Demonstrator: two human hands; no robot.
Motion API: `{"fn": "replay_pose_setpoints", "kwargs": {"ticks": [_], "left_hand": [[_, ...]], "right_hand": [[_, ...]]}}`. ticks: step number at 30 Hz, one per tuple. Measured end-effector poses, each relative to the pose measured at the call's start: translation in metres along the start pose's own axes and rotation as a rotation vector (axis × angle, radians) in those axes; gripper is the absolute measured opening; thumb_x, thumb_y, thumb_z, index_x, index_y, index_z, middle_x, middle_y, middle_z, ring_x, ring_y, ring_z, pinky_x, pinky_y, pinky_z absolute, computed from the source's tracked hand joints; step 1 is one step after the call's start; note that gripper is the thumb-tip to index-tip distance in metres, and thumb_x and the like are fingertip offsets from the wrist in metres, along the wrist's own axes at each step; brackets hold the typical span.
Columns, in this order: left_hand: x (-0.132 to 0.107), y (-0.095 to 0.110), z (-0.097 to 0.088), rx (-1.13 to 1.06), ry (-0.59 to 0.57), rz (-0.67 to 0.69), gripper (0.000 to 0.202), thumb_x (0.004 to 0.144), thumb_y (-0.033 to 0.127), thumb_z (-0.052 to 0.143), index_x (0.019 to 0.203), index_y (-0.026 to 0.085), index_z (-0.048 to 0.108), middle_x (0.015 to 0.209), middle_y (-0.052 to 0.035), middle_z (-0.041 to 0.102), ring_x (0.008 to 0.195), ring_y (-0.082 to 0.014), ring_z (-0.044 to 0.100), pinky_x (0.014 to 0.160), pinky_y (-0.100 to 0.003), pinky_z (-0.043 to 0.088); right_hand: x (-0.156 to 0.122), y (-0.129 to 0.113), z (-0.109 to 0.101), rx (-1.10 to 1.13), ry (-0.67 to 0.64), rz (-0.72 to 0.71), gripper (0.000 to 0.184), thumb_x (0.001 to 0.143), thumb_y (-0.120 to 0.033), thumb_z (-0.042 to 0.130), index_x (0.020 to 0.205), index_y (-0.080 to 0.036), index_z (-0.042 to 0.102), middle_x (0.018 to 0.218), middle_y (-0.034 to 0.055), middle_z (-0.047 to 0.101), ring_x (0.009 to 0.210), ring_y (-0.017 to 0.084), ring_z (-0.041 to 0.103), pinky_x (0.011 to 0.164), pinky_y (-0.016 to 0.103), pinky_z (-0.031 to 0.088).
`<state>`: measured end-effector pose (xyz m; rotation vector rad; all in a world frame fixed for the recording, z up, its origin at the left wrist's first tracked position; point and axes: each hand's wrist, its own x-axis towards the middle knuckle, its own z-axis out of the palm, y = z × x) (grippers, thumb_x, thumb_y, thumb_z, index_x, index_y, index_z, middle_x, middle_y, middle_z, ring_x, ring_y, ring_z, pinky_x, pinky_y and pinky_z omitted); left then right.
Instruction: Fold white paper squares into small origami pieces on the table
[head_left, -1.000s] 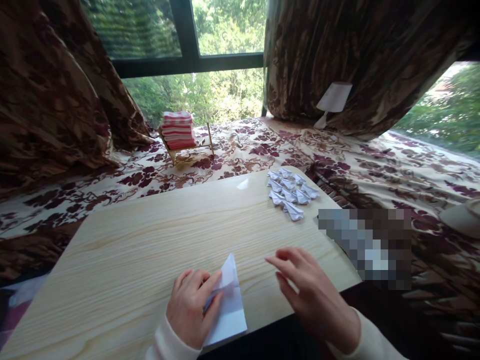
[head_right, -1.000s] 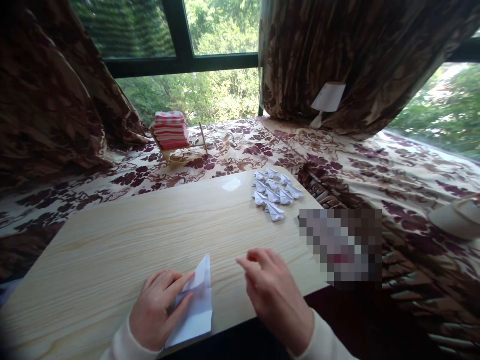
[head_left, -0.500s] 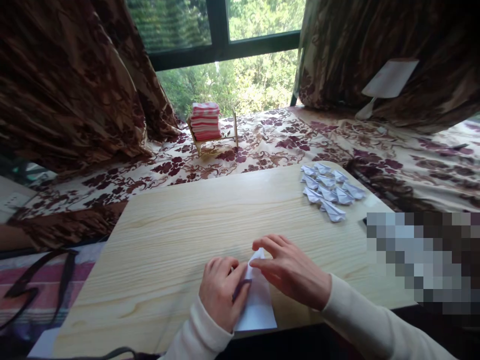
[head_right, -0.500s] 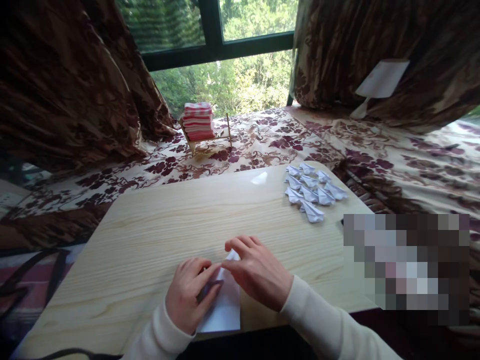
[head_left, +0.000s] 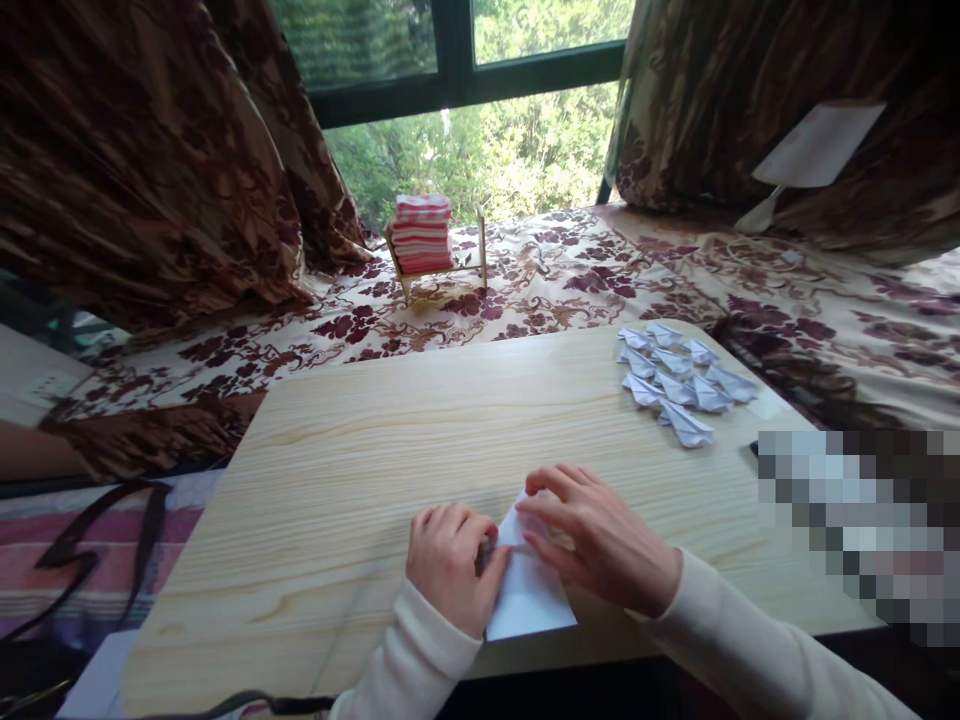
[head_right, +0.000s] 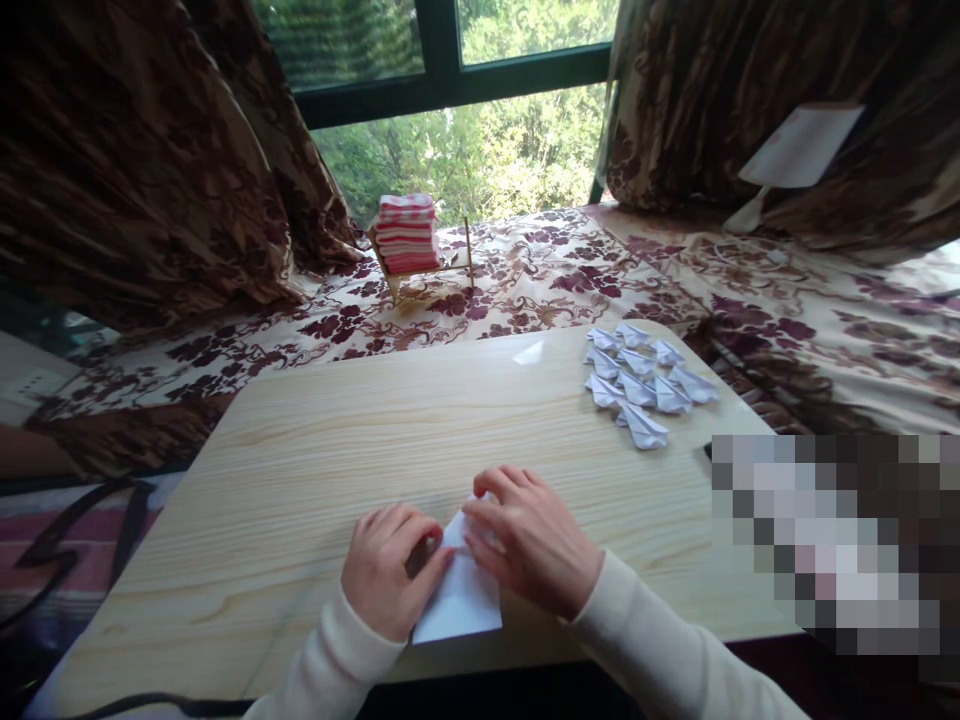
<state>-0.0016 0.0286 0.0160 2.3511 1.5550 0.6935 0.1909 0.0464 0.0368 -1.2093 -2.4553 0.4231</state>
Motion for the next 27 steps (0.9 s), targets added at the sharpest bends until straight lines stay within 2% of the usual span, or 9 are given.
{"fn": "replay_pose_setpoints", "kwargs": {"ticks": [4,6,9,12,17,20,27], "left_hand": [[0.002,0.003,0.001,0.025,-0.003,0.012,0.009,0.076,0.027,0.059,0.071,0.019,0.059,0.070,-0.0011,0.057,0.071,-0.0197,0.052,0.073,-0.038,0.035],[0.001,0.004,0.001,0.030,-0.008,0.051,0.008,0.078,0.026,0.056,0.077,0.020,0.061,0.072,-0.0014,0.057,0.073,-0.0192,0.052,0.074,-0.038,0.035],[-0.002,0.005,0.000,0.044,-0.004,0.124,0.017,0.083,0.025,0.049,0.089,0.023,0.065,0.075,-0.0022,0.057,0.074,-0.0181,0.051,0.077,-0.038,0.035],[-0.005,0.006,0.000,0.092,0.016,0.184,0.022,0.086,0.023,0.045,0.093,0.025,0.066,0.074,-0.0025,0.056,0.072,-0.0175,0.049,0.080,-0.040,0.035],[-0.010,0.011,0.003,0.177,0.064,0.268,0.024,0.086,0.017,0.043,0.100,0.020,0.063,0.094,-0.0051,0.064,0.083,-0.0199,0.052,0.088,-0.045,0.034],[-0.014,0.014,0.007,0.180,0.078,0.273,0.023,0.087,0.016,0.042,0.100,0.018,0.061,0.099,-0.0044,0.065,0.085,-0.0204,0.052,0.091,-0.047,0.032],[-0.015,0.017,0.011,0.136,0.066,0.204,0.024,0.086,0.019,0.041,0.098,0.018,0.061,0.085,-0.0050,0.062,0.080,-0.0211,0.050,0.089,-0.047,0.033]], "right_hand": [[0.010,0.006,0.000,-0.077,-0.056,0.089,0.023,0.078,-0.026,0.061,0.100,-0.019,0.061,0.100,0.0080,0.054,0.094,0.021,0.049,0.081,0.034,0.038],[0.016,0.007,-0.001,-0.088,-0.103,0.101,0.023,0.074,-0.025,0.065,0.096,-0.019,0.062,0.098,0.0068,0.055,0.093,0.021,0.049,0.081,0.034,0.038],[0.026,0.006,-0.005,-0.107,-0.155,0.112,0.022,0.070,-0.026,0.068,0.091,-0.019,0.063,0.094,0.0064,0.057,0.091,0.021,0.050,0.079,0.033,0.037],[0.035,0.004,-0.009,-0.129,-0.214,0.111,0.018,0.069,-0.029,0.069,0.083,-0.019,0.065,0.091,0.0068,0.059,0.089,0.022,0.052,0.075,0.033,0.036],[0.043,0.003,-0.013,-0.129,-0.291,0.106,0.011,0.066,-0.028,0.069,0.071,-0.019,0.064,0.086,0.0064,0.062,0.087,0.022,0.054,0.072,0.031,0.036],[0.042,0.003,-0.011,-0.097,-0.296,0.122,0.008,0.066,-0.021,0.066,0.073,-0.020,0.064,0.080,0.0035,0.064,0.080,0.019,0.058,0.070,0.029,0.036],[0.028,0.005,-0.001,-0.004,-0.195,0.185,0.009,0.074,-0.015,0.057,0.075,-0.021,0.063,0.072,-0.0022,0.064,0.066,0.012,0.057,0.059,0.022,0.036]]}}
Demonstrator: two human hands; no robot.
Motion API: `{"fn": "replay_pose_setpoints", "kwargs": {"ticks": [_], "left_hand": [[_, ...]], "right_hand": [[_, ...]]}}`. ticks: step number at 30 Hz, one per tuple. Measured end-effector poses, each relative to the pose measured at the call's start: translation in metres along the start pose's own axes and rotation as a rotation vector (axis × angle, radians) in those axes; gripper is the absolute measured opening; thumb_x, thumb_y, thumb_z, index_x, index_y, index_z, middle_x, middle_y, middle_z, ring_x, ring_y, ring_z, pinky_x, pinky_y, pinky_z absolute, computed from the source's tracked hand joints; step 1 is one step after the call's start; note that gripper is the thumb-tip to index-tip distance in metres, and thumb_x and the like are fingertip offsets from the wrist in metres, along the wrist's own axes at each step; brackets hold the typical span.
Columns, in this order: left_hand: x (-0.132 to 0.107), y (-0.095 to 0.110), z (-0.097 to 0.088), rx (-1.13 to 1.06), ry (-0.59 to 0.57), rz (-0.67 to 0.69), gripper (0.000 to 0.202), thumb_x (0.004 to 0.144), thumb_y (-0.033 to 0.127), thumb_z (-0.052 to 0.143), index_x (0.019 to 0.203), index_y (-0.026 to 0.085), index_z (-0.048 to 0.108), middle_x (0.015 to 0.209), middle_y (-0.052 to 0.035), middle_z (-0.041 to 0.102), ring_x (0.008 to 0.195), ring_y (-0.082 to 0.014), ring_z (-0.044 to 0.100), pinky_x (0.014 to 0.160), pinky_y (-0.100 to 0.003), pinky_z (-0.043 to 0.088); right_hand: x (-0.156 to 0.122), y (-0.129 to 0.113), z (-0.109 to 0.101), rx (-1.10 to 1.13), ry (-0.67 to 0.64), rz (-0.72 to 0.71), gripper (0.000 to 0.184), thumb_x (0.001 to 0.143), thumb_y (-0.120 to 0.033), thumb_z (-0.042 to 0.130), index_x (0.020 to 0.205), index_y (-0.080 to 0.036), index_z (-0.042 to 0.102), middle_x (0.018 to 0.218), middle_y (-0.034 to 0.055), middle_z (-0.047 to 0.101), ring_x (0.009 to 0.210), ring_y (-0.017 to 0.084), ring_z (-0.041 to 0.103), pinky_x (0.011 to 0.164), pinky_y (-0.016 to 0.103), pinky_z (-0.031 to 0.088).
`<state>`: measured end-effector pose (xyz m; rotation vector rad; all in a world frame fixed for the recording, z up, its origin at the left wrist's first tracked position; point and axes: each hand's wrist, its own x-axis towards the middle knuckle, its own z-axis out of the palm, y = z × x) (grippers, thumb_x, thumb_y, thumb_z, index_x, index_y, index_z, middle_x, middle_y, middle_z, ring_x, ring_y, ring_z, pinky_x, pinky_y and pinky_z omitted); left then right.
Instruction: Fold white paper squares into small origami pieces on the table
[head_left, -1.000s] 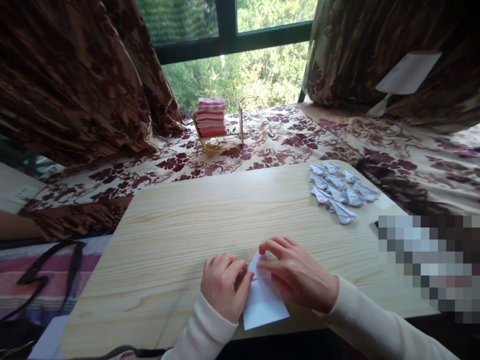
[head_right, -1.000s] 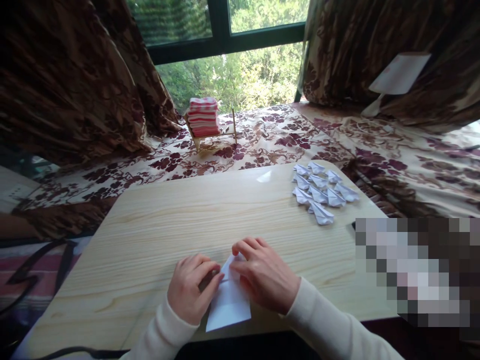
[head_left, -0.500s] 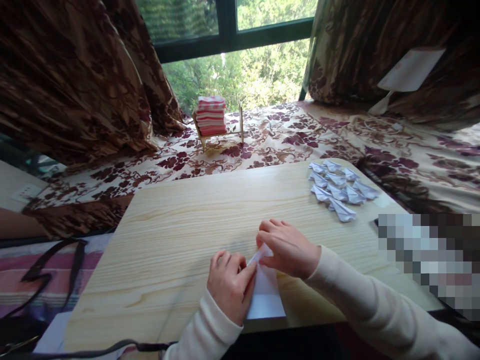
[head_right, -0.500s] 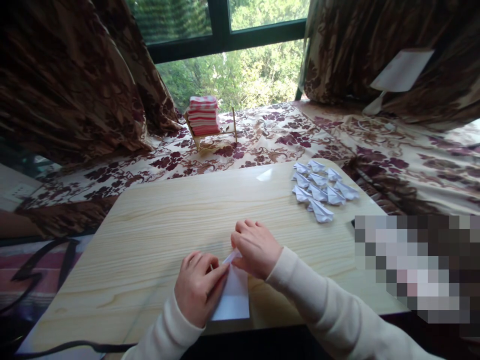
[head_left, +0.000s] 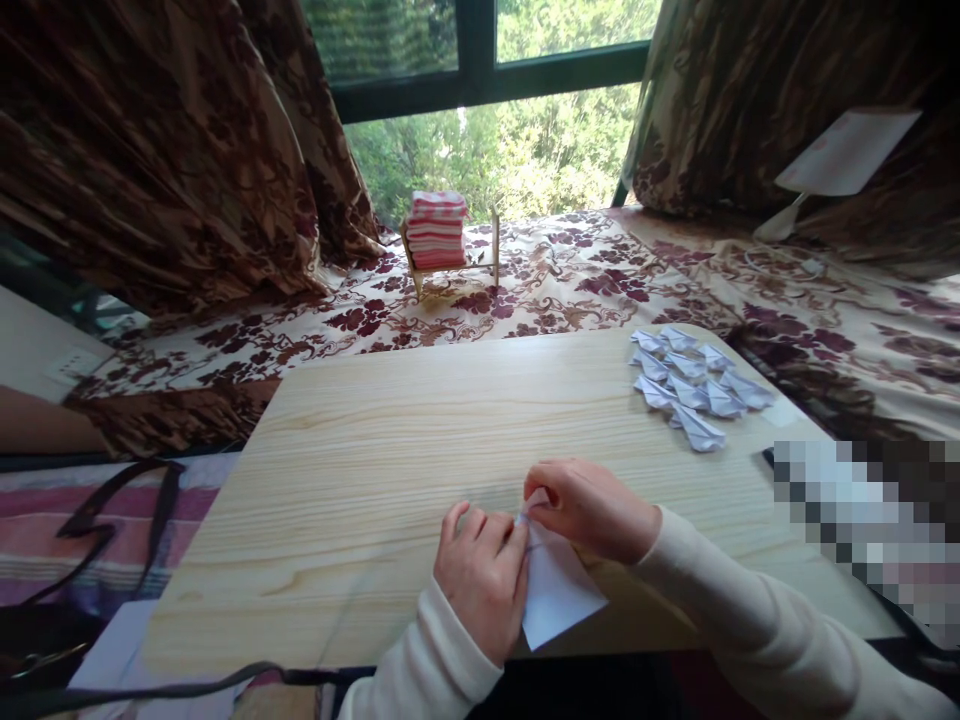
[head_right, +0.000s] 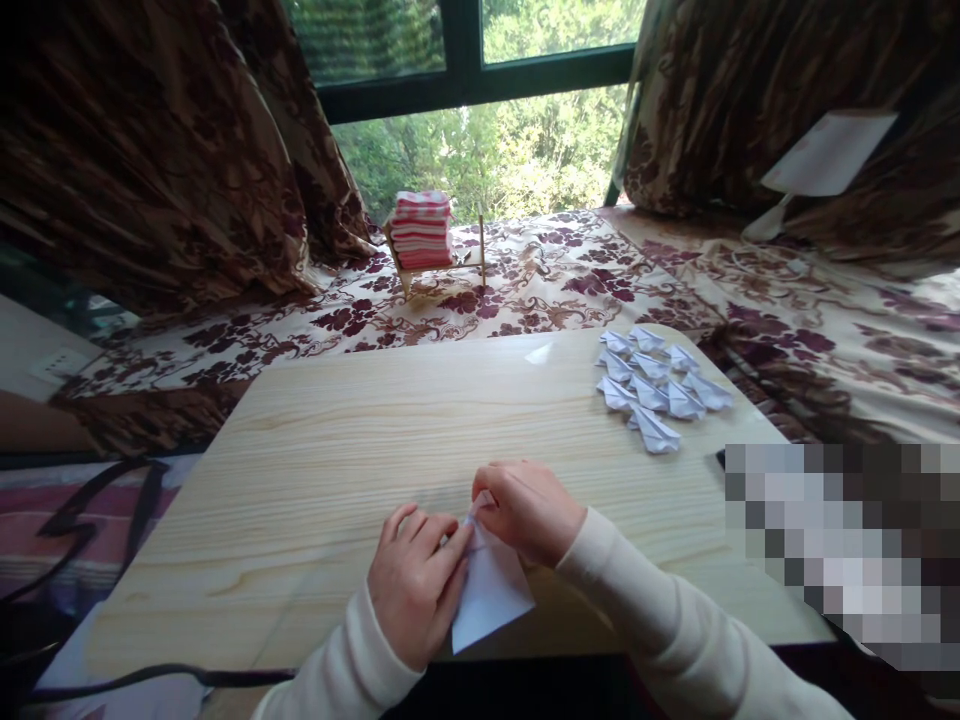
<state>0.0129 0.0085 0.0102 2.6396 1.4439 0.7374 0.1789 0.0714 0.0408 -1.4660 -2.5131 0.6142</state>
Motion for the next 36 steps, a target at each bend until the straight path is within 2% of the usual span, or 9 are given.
{"fn": "replay_pose_setpoints", "kwargs": {"ticks": [7,9,12,15,19,22,25,29,36], "left_hand": [[0.004,-0.002,-0.003,0.036,-0.019,0.015,0.024,0.084,0.017,0.042,0.098,0.017,0.062,0.078,-0.0050,0.060,0.075,-0.0206,0.048,0.085,-0.047,0.036],[0.004,-0.001,-0.004,0.037,-0.026,0.009,0.024,0.083,0.017,0.043,0.097,0.017,0.062,0.078,-0.0051,0.059,0.075,-0.0204,0.048,0.085,-0.047,0.036],[0.004,0.001,-0.005,0.039,-0.040,-0.006,0.020,0.082,0.016,0.043,0.086,0.018,0.062,0.078,-0.0048,0.058,0.076,-0.0200,0.048,0.086,-0.047,0.036],[0.004,0.002,-0.005,0.032,-0.048,-0.014,0.019,0.082,0.016,0.043,0.080,0.018,0.062,0.078,-0.0043,0.058,0.076,-0.0200,0.047,0.086,-0.047,0.036],[-0.001,-0.003,-0.004,-0.009,-0.013,-0.008,0.021,0.083,0.017,0.042,0.091,0.018,0.062,0.080,-0.0041,0.059,0.078,-0.0197,0.048,0.088,-0.047,0.035],[-0.009,-0.009,-0.005,-0.069,0.017,0.027,0.026,0.084,0.018,0.040,0.099,0.019,0.062,0.085,-0.0048,0.060,0.082,-0.0197,0.048,0.092,-0.048,0.032],[-0.016,-0.012,-0.008,-0.070,-0.013,0.056,0.028,0.085,0.020,0.040,0.104,0.019,0.061,0.092,-0.0059,0.060,0.086,-0.0206,0.048,0.094,-0.049,0.030],[-0.017,-0.012,-0.008,-0.063,-0.013,0.065,0.029,0.084,0.020,0.042,0.106,0.018,0.060,0.092,-0.0060,0.060,0.086,-0.0208,0.047,0.094,-0.050,0.029],[-0.017,-0.012,-0.006,-0.060,-0.007,0.063,0.029,0.084,0.019,0.042,0.106,0.019,0.060,0.094,-0.0055,0.060,0.087,-0.0204,0.047,0.096,-0.050,0.029]], "right_hand": [[-0.023,-0.011,0.010,-0.006,0.174,0.024,0.014,0.085,-0.017,0.051,0.075,-0.018,0.061,0.078,0.0027,0.059,0.074,0.016,0.052,0.068,0.028,0.036],[-0.031,-0.017,0.016,-0.003,0.259,-0.012,0.015,0.087,-0.016,0.049,0.078,-0.018,0.061,0.078,0.0031,0.058,0.075,0.017,0.051,0.069,0.030,0.036],[-0.039,-0.021,0.026,0.026,0.365,-0.090,0.014,0.086,-0.013,0.049,0.080,-0.019,0.060,0.079,0.0031,0.057,0.074,0.017,0.050,0.068,0.030,0.037],[-0.042,-0.020,0.035,0.103,0.367,-0.113,0.014,0.087,-0.012,0.048,0.086,-0.019,0.060,0.083,0.0039,0.057,0.077,0.018,0.050,0.068,0.029,0.039],[-0.042,-0.014,0.041,0.234,0.341,-0.134,0.017,0.088,-0.012,0.046,0.097,-0.021,0.057,0.088,0.0038,0.058,0.081,0.017,0.051,0.071,0.029,0.041],[-0.042,-0.011,0.044,0.283,0.361,-0.127,0.014,0.085,-0.009,0.048,0.093,-0.019,0.054,0.087,0.0030,0.058,0.080,0.016,0.052,0.071,0.028,0.042],[-0.043,-0.012,0.045,0.281,0.367,-0.107,0.014,0.081,-0.006,0.050,0.086,-0.018,0.051,0.083,0.0022,0.057,0.077,0.016,0.052,0.067,0.028,0.042],[-0.041,-0.017,0.045,0.239,0.397,-0.098,0.008,0.083,-0.010,0.050,0.082,-0.018,0.052,0.081,0.0028,0.057,0.075,0.016,0.053,0.066,0.029,0.043],[-0.040,-0.016,0.049,0.323,0.397,-0.145,0.013,0.084,-0.012,0.051,0.091,-0.019,0.058,0.090,0.0047,0.061,0.082,0.015,0.057,0.072,0.028,0.047]]}}
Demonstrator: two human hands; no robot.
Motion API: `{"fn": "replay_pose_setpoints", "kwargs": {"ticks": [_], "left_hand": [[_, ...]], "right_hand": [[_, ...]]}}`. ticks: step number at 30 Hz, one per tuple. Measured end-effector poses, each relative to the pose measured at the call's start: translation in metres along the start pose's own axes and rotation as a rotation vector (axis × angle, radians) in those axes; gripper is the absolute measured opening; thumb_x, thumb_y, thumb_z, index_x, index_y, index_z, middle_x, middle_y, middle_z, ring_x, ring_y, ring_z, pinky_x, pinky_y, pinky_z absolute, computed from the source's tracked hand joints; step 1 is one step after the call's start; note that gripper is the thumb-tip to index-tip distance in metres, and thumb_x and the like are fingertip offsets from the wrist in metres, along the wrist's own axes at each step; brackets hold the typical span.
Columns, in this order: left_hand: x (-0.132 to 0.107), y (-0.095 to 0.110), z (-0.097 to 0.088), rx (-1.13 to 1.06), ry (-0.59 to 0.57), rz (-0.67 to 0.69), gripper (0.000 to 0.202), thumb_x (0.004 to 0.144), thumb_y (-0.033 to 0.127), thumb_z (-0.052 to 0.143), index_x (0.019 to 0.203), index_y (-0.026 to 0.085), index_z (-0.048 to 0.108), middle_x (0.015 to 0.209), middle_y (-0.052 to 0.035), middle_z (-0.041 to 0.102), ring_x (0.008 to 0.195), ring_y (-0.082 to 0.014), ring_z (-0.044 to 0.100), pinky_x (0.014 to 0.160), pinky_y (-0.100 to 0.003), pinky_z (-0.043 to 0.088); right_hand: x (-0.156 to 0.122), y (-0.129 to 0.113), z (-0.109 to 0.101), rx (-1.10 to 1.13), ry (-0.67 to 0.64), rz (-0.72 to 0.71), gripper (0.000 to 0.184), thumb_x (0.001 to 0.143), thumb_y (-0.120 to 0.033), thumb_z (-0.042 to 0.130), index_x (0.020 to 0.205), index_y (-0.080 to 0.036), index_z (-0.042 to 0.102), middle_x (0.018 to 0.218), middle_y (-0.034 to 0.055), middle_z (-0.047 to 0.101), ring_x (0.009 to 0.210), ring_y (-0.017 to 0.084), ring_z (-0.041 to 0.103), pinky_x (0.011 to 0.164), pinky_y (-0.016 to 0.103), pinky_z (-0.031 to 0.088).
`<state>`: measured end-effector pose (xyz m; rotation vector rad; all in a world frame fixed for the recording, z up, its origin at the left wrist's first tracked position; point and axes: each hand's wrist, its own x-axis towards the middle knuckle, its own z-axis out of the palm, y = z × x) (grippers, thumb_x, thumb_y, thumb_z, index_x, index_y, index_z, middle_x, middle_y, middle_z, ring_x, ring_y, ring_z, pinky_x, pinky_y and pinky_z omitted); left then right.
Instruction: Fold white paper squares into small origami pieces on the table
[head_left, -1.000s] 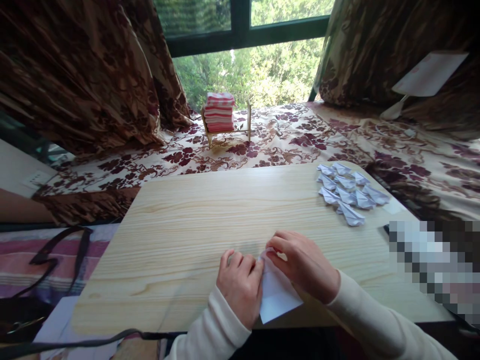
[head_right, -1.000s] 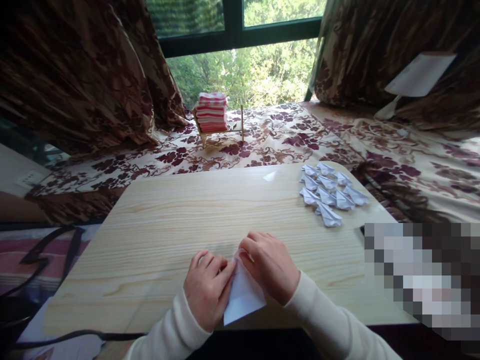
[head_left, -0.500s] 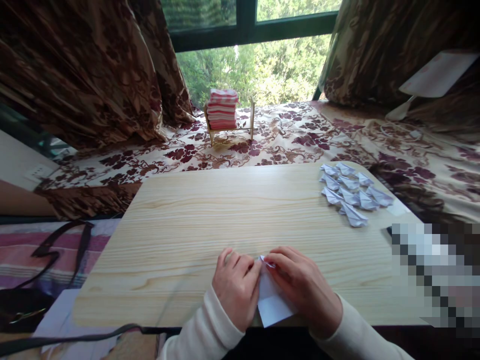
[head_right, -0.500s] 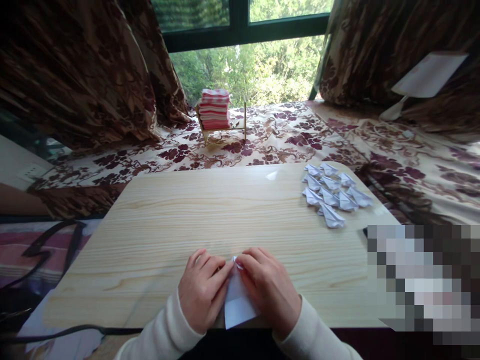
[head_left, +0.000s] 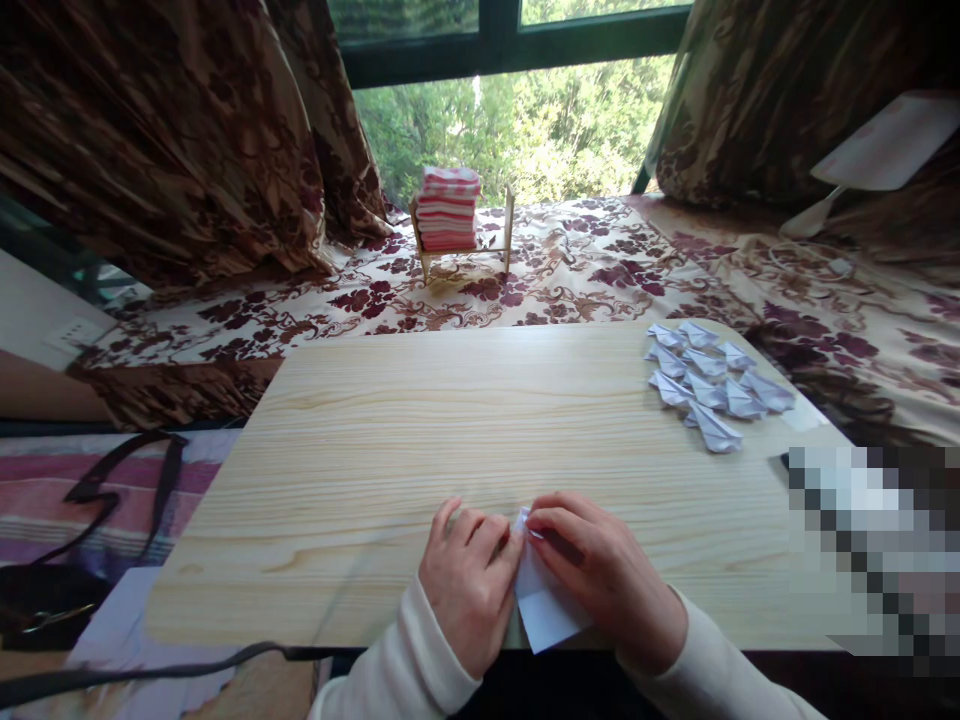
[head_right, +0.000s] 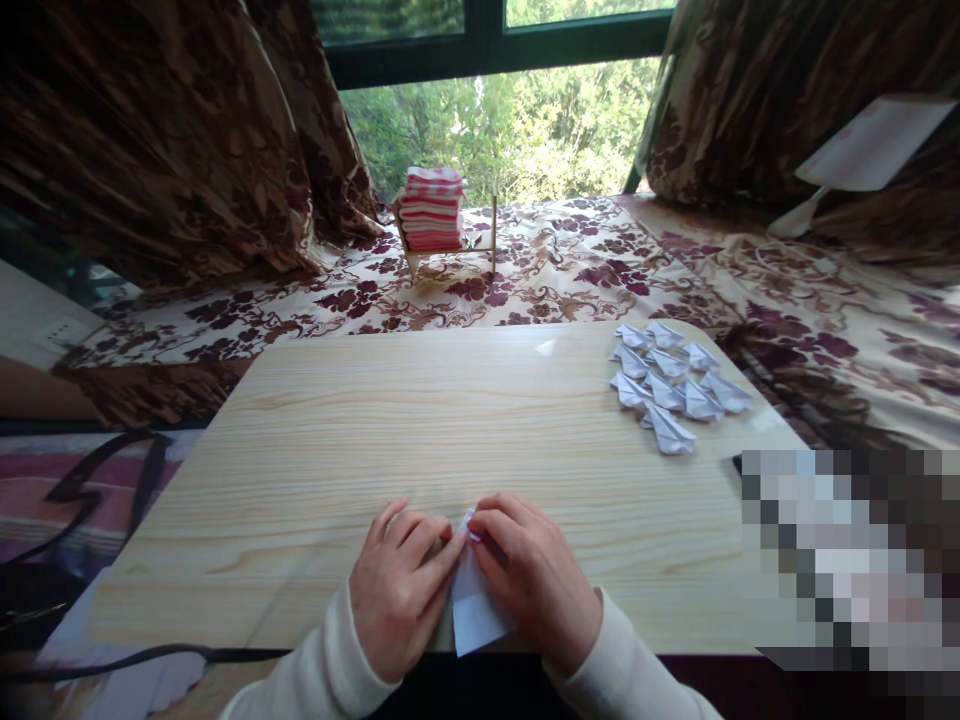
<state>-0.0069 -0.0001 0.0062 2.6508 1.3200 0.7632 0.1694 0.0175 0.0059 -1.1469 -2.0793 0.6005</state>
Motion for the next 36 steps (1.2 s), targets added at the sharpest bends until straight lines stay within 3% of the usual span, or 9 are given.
{"fn": "replay_pose_setpoints", "kwargs": {"ticks": [15,23,28,36], "left_hand": [[-0.002,0.000,0.000,0.020,-0.006,0.003,0.029,0.085,0.019,0.040,0.106,0.019,0.060,0.095,-0.0060,0.059,0.088,-0.0203,0.047,0.098,-0.051,0.028],[-0.003,0.000,-0.001,0.025,-0.011,-0.005,0.030,0.085,0.020,0.041,0.109,0.019,0.059,0.096,-0.0061,0.059,0.089,-0.0203,0.048,0.097,-0.052,0.029],[-0.002,0.000,0.000,0.022,-0.021,-0.011,0.030,0.086,0.019,0.042,0.110,0.019,0.058,0.096,-0.0058,0.060,0.089,-0.0203,0.048,0.098,-0.052,0.029],[-0.004,0.000,0.001,-0.003,-0.020,-0.022,0.029,0.085,0.019,0.041,0.109,0.019,0.059,0.097,-0.0050,0.060,0.090,-0.0206,0.048,0.098,-0.052,0.028]], "right_hand": [[-0.001,-0.007,0.003,0.098,0.057,0.088,0.013,0.086,-0.015,0.049,0.078,-0.019,0.058,0.086,0.0047,0.059,0.080,0.015,0.058,0.070,0.029,0.047],[0.001,-0.016,0.009,-0.050,0.228,0.088,0.014,0.088,-0.017,0.046,0.080,-0.019,0.056,0.084,0.0043,0.057,0.075,0.014,0.057,0.067,0.027,0.046],[0.000,-0.016,0.014,-0.068,0.212,0.087,0.016,0.089,-0.016,0.044,0.080,-0.019,0.056,0.084,0.0046,0.057,0.070,0.013,0.057,0.062,0.025,0.045],[-0.002,-0.017,0.011,-0.066,0.145,0.026,0.018,0.089,-0.012,0.043,0.086,-0.018,0.060,0.089,0.0062,0.059,0.078,0.014,0.059,0.068,0.025,0.048]]}}
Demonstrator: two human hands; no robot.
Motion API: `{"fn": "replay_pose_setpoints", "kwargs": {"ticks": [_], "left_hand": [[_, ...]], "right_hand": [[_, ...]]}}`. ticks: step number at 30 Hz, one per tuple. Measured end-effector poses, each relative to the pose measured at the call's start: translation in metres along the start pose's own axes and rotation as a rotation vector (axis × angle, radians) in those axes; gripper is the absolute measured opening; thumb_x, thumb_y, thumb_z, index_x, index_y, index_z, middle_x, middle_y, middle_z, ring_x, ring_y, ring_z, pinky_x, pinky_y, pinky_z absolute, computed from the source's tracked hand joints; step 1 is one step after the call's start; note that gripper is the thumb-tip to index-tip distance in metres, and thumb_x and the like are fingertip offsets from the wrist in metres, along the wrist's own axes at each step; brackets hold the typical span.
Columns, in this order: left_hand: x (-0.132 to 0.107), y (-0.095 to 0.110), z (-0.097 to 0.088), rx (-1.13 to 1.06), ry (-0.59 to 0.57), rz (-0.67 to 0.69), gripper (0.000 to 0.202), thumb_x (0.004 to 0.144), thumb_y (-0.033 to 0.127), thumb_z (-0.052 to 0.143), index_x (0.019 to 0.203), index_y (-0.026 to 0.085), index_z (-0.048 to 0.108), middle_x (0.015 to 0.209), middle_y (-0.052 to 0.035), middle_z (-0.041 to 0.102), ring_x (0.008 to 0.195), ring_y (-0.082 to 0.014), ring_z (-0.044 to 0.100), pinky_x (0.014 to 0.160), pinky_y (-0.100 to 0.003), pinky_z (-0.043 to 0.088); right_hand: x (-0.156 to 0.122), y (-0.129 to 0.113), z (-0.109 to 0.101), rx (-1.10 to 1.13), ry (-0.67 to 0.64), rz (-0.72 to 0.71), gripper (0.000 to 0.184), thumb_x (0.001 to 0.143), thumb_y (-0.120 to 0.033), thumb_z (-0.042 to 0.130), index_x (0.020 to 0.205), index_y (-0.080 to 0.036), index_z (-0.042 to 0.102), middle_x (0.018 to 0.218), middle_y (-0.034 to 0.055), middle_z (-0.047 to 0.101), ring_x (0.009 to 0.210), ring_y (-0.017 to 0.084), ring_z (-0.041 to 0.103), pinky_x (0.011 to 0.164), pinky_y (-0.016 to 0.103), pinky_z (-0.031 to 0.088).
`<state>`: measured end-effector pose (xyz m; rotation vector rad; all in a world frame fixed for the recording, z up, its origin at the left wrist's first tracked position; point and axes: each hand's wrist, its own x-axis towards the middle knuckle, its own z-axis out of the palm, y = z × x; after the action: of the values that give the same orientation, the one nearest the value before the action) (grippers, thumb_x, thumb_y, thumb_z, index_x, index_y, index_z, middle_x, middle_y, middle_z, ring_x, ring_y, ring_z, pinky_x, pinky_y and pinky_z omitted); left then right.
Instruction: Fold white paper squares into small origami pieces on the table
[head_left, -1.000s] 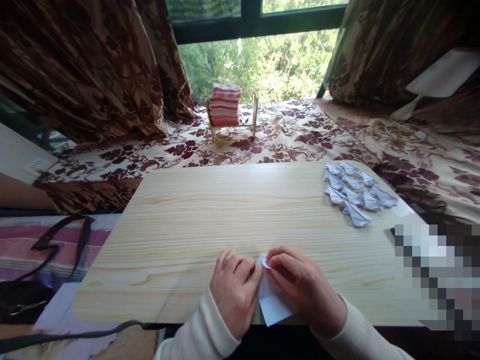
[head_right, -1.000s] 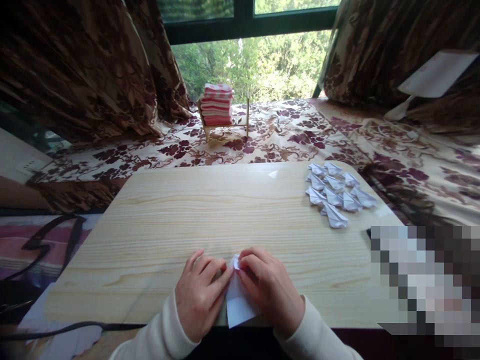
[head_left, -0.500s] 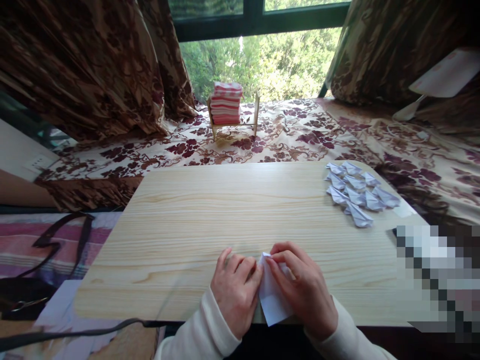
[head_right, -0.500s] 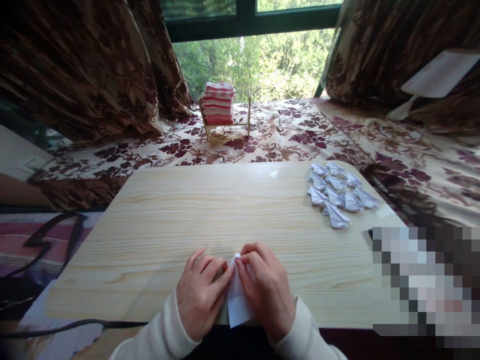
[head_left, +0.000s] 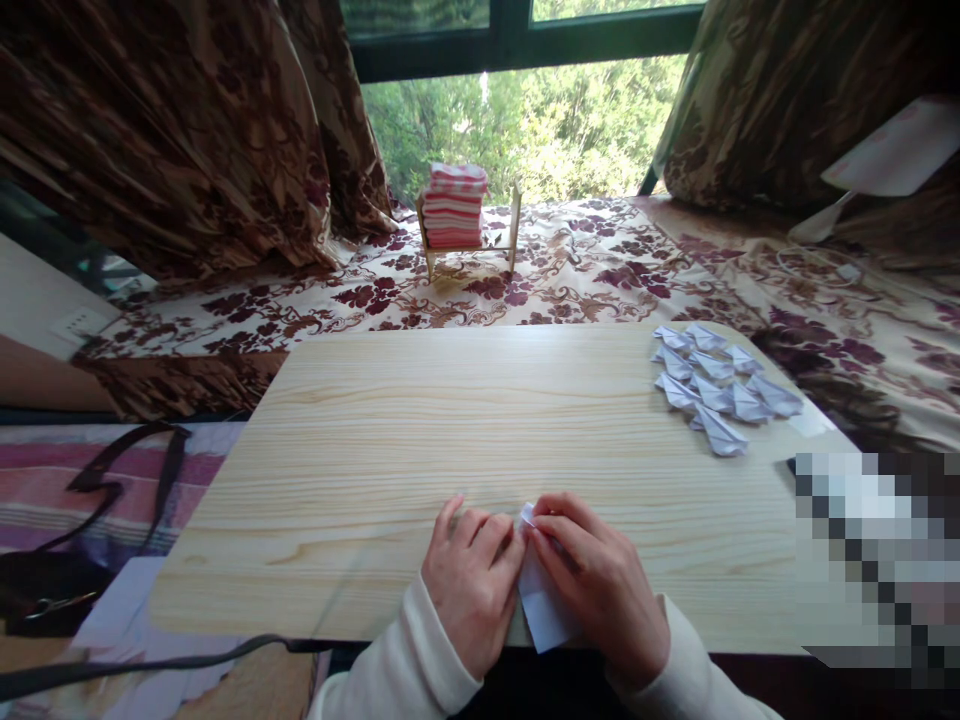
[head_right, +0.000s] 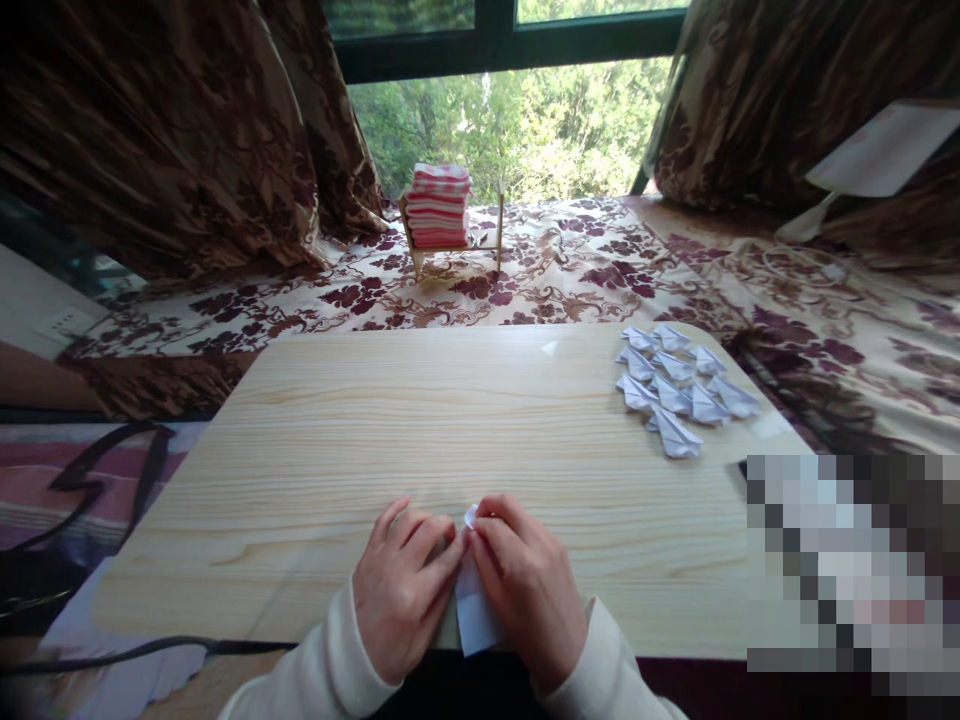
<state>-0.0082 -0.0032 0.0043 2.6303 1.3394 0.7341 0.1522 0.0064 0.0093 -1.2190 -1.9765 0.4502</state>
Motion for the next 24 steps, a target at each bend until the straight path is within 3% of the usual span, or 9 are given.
{"fn": "replay_pose_setpoints", "kwargs": {"ticks": [8,19,24], "left_hand": [[-0.007,-0.004,-0.005,-0.037,0.041,0.045,0.031,0.088,0.019,0.037,0.109,0.019,0.059,0.102,-0.0064,0.062,0.095,-0.0207,0.049,0.102,-0.053,0.024],[-0.011,-0.007,-0.008,-0.033,0.031,0.052,0.029,0.086,0.018,0.039,0.107,0.021,0.060,0.103,-0.0060,0.062,0.099,-0.0204,0.050,0.102,-0.053,0.024],[-0.011,-0.008,-0.008,-0.058,0.034,0.049,0.030,0.088,0.018,0.037,0.108,0.020,0.060,0.104,-0.0060,0.062,0.099,-0.0209,0.050,0.103,-0.052,0.022]], "right_hand": [[-0.002,0.006,-0.003,-0.106,-0.083,-0.092,0.018,0.090,-0.015,0.042,0.096,-0.018,0.059,0.096,0.0085,0.060,0.084,0.016,0.059,0.072,0.027,0.051],[0.008,-0.001,-0.012,-0.283,-0.235,-0.154,0.020,0.089,-0.012,0.041,0.078,-0.018,0.057,0.082,0.0063,0.057,0.071,0.015,0.056,0.061,0.025,0.046],[0.010,-0.001,-0.014,-0.311,-0.282,-0.180,0.019,0.088,-0.009,0.043,0.081,-0.017,0.058,0.083,0.0066,0.057,0.072,0.016,0.056,0.062,0.026,0.046]]}}
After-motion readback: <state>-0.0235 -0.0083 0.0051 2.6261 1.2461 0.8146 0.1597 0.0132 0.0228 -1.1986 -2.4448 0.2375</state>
